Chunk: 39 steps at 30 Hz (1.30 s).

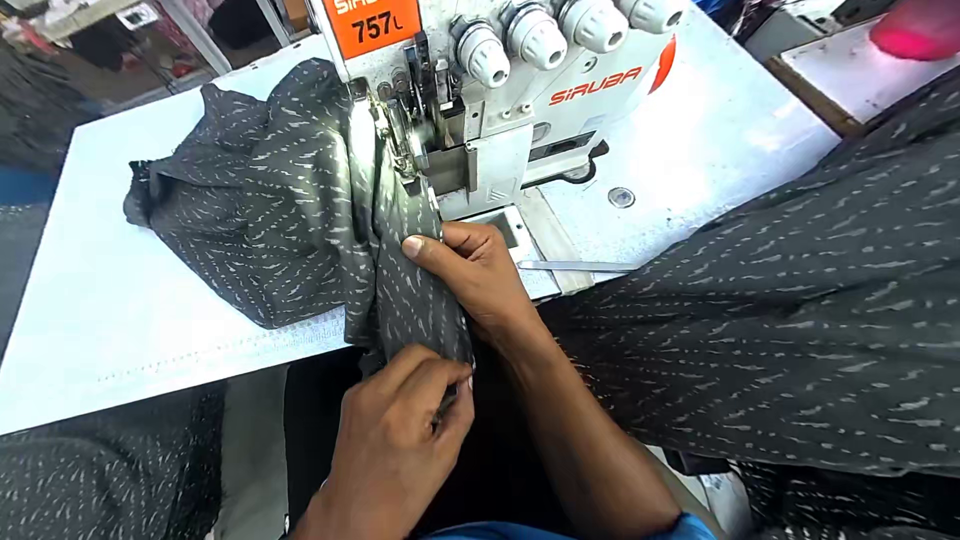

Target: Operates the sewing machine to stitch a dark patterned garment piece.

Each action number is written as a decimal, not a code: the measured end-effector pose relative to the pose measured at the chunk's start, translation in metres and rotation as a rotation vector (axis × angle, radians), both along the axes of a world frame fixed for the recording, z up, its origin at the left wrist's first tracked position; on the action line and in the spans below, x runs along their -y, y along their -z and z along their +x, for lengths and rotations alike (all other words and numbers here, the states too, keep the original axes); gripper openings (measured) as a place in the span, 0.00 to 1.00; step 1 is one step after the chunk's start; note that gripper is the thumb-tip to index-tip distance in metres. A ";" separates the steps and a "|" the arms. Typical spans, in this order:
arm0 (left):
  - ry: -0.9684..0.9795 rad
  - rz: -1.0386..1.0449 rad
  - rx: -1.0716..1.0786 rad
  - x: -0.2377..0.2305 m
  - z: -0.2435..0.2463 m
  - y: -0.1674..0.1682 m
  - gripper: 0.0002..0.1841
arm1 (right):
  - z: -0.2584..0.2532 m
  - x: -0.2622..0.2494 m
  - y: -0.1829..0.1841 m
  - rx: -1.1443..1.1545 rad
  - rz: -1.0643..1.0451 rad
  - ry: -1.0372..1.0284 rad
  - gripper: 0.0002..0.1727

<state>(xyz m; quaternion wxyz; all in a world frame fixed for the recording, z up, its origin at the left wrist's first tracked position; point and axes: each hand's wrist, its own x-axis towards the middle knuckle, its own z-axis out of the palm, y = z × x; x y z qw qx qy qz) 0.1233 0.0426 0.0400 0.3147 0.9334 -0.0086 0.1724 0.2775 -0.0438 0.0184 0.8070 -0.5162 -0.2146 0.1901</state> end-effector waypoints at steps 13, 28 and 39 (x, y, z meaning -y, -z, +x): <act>-0.087 0.292 0.050 -0.026 0.075 -0.049 0.06 | -0.015 -0.005 0.003 -0.148 0.143 -0.028 0.25; -0.117 0.505 -0.087 -0.053 0.080 -0.078 0.13 | -0.057 -0.047 -0.004 0.374 -0.277 -0.137 0.08; -0.088 0.364 0.120 -0.012 0.004 -0.038 0.07 | -0.037 0.015 -0.007 -0.123 0.137 -0.088 0.25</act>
